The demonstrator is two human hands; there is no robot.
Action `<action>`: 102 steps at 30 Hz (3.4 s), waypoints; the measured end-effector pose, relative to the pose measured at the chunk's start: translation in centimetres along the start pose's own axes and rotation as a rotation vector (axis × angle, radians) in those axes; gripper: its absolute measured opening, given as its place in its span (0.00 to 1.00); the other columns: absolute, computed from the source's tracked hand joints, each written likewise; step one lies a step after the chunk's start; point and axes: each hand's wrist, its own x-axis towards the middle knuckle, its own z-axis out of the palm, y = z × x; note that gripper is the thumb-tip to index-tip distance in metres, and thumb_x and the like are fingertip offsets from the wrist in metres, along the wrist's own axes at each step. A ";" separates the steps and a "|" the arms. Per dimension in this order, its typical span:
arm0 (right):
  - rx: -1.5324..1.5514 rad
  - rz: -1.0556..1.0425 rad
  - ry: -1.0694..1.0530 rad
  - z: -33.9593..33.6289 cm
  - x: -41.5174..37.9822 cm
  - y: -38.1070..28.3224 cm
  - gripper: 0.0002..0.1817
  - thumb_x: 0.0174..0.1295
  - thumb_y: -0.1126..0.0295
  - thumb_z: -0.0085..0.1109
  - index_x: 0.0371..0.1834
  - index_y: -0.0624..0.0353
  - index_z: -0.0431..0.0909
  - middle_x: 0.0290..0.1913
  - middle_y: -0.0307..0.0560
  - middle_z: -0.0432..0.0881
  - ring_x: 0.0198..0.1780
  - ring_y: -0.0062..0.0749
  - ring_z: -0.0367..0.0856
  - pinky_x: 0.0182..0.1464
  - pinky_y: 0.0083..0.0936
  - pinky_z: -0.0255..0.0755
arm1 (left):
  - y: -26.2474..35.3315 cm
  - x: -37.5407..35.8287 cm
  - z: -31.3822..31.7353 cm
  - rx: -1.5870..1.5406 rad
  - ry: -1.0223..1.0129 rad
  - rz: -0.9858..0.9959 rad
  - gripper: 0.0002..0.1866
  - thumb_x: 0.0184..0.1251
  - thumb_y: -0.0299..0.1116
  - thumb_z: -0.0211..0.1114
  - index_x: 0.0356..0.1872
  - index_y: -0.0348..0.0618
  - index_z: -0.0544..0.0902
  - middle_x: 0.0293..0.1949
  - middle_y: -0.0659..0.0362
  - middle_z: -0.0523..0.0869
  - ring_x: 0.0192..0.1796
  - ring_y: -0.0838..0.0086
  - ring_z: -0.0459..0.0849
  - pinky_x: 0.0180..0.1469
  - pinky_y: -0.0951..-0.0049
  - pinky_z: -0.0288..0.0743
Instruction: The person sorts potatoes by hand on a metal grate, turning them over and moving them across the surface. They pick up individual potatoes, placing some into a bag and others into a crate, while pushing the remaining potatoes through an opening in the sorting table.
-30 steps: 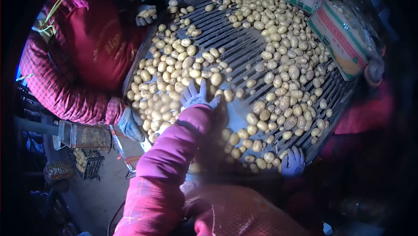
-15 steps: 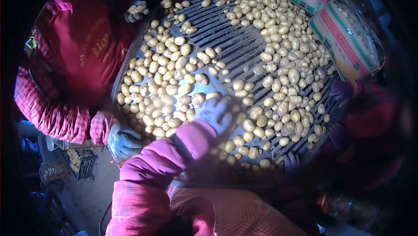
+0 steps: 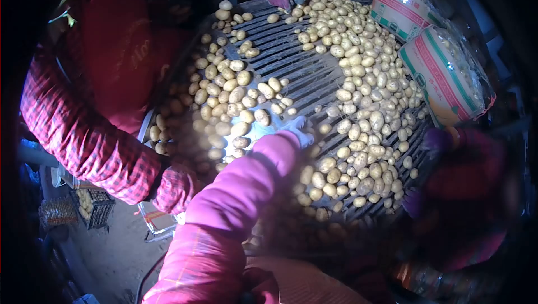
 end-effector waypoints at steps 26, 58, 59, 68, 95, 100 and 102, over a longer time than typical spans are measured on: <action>0.354 -0.359 -0.306 -3.1 13.1 -17.5 0.27 0.57 0.56 0.64 0.58 0.55 0.75 0.65 0.57 0.68 0.68 0.56 0.64 0.65 0.50 0.61 | -12.2 -39.5 -3.0 -1.287 0.525 -0.400 0.27 0.71 0.58 0.53 0.53 0.44 0.77 0.30 0.57 0.82 0.24 0.73 0.78 0.20 0.78 0.68; 0.233 -0.384 -0.412 -3.8 9.3 -11.8 0.31 0.57 0.48 0.61 0.65 0.41 0.72 0.69 0.42 0.67 0.70 0.48 0.62 0.67 0.48 0.58 | -12.0 -34.0 -2.8 -1.177 0.194 -0.517 0.25 0.71 0.42 0.57 0.65 0.44 0.66 0.45 0.52 0.83 0.32 0.63 0.85 0.24 0.73 0.79; 0.232 -0.376 -0.414 -3.8 8.3 -10.4 0.31 0.57 0.48 0.61 0.65 0.41 0.72 0.69 0.42 0.67 0.70 0.48 0.62 0.67 0.48 0.58 | -11.8 -33.5 -2.7 -1.120 0.114 -0.420 0.26 0.71 0.42 0.57 0.66 0.44 0.66 0.48 0.52 0.82 0.33 0.64 0.85 0.24 0.73 0.79; 0.527 -0.053 -0.188 -2.5 11.4 -10.8 0.20 0.62 0.57 0.59 0.53 0.58 0.79 0.55 0.52 0.79 0.51 0.50 0.79 0.54 0.42 0.72 | -12.2 -36.2 -4.3 -1.566 0.163 -0.382 0.24 0.70 0.43 0.56 0.62 0.39 0.71 0.50 0.49 0.82 0.35 0.61 0.85 0.35 0.68 0.83; 0.283 -0.408 -0.643 2.7 25.6 -12.3 0.24 0.59 0.55 0.60 0.58 0.47 0.77 0.54 0.47 0.79 0.54 0.48 0.77 0.53 0.43 0.71 | -12.4 -39.9 -4.8 -1.526 0.482 -0.479 0.25 0.75 0.44 0.47 0.60 0.34 0.75 0.46 0.50 0.85 0.33 0.68 0.83 0.34 0.72 0.80; 0.429 -0.373 -0.249 2.6 32.5 -18.5 0.21 0.61 0.53 0.58 0.55 0.48 0.78 0.52 0.46 0.80 0.53 0.47 0.77 0.53 0.45 0.70 | -13.3 -39.1 -4.7 -1.440 0.407 -0.510 0.29 0.76 0.47 0.40 0.62 0.32 0.74 0.48 0.52 0.84 0.29 0.71 0.80 0.36 0.72 0.79; 0.326 -0.469 -0.206 5.4 34.4 -20.9 0.25 0.59 0.49 0.59 0.58 0.46 0.78 0.62 0.47 0.74 0.63 0.45 0.70 0.62 0.46 0.64 | -13.1 -39.1 -4.7 -1.433 0.417 -0.522 0.29 0.76 0.47 0.41 0.62 0.32 0.74 0.48 0.52 0.84 0.31 0.71 0.81 0.37 0.71 0.79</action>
